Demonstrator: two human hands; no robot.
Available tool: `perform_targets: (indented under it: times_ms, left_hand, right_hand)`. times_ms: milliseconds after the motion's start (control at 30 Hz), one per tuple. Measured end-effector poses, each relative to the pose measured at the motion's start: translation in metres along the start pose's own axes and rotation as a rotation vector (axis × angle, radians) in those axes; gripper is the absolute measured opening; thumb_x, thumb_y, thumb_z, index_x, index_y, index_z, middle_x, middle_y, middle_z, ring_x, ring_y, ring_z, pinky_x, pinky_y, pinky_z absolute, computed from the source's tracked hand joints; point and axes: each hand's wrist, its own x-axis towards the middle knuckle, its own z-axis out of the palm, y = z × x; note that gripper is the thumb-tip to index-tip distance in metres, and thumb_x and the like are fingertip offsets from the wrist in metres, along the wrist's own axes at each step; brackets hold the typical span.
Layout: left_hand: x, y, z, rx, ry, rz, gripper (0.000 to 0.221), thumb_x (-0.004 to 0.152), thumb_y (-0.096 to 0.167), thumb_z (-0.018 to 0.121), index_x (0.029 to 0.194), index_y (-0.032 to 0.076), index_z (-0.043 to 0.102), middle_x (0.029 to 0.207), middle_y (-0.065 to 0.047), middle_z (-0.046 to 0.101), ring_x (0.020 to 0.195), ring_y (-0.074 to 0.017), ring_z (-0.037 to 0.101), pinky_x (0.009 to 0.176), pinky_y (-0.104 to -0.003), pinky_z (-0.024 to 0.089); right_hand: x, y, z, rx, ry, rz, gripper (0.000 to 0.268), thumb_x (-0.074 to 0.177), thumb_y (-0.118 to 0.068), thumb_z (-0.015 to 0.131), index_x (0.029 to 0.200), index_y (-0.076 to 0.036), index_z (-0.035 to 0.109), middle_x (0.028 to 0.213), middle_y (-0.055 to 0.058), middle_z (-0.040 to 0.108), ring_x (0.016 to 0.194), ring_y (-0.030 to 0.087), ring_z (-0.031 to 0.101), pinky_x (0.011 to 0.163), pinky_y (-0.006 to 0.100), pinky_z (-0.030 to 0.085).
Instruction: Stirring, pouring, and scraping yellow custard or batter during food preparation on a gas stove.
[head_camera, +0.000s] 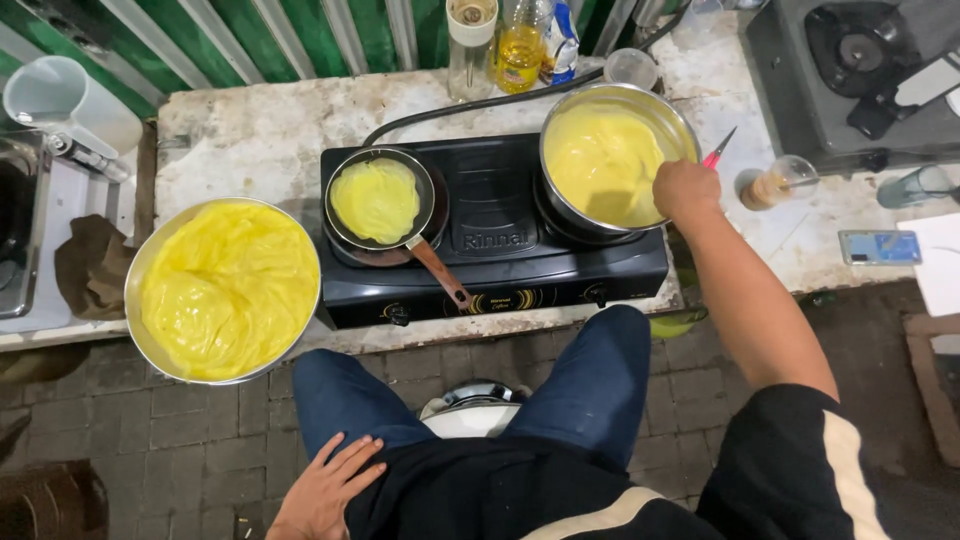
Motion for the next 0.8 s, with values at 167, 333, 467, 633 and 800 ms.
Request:
perform_targets:
  times_ms: [167,333,467,633,800]
  left_hand:
    - [0.0,-0.003,0.003,0.01,-0.038,0.014,0.14,0.052,0.107,0.064,0.156,0.026,0.018,0.167,-0.007,0.011,0.151,-0.0229,0.016,0.122,-0.046,0.015]
    - [0.0,-0.002,0.006,0.007,0.007,0.021,0.155,0.035,0.107,0.072,0.155,0.024,0.02,0.168,-0.009,0.01,0.152,-0.0247,0.014,0.121,-0.047,0.013]
    - [-0.005,-0.001,0.009,0.022,-0.018,0.002,0.128,0.065,0.106,0.051,0.158,0.024,0.017,0.166,-0.007,0.013,0.151,-0.0223,0.016,0.121,-0.047,0.016]
    - [-0.005,0.001,0.01,-0.088,-0.01,0.01,0.113,0.058,0.078,0.062,0.151,0.024,0.029,0.166,-0.01,0.016,0.15,-0.0249,0.018,0.122,-0.049,0.014]
    - [0.001,-0.004,0.009,0.021,0.007,0.016,0.136,0.048,0.096,0.066,0.155,0.026,0.021,0.167,-0.007,0.012,0.152,-0.024,0.015,0.122,-0.047,0.013]
  right_hand:
    - [-0.038,-0.013,-0.058,0.015,-0.265,-0.097,0.027,0.088,-0.01,0.047,0.107,0.0,0.063,0.1,0.016,0.068,0.086,0.033,0.066,0.07,0.04,0.052]
    - [0.005,-0.013,-0.003,0.176,-0.179,-0.204,0.05,0.089,-0.006,0.034,0.129,-0.007,0.064,0.129,0.015,0.06,0.112,0.038,0.059,0.088,0.045,0.055]
    - [0.008,0.003,0.013,0.067,0.088,-0.032,0.035,0.089,-0.007,0.045,0.117,-0.007,0.066,0.11,0.015,0.07,0.096,0.038,0.071,0.076,0.045,0.056]
    - [-0.055,-0.014,-0.057,-0.017,-0.233,-0.062,0.026,0.087,-0.01,0.046,0.103,-0.004,0.065,0.1,0.014,0.071,0.088,0.034,0.069,0.074,0.041,0.056]
    - [-0.008,-0.023,-0.003,0.315,-0.038,-0.093,0.036,0.087,-0.007,0.045,0.119,-0.008,0.062,0.114,0.023,0.065,0.102,0.043,0.064,0.081,0.05,0.054]
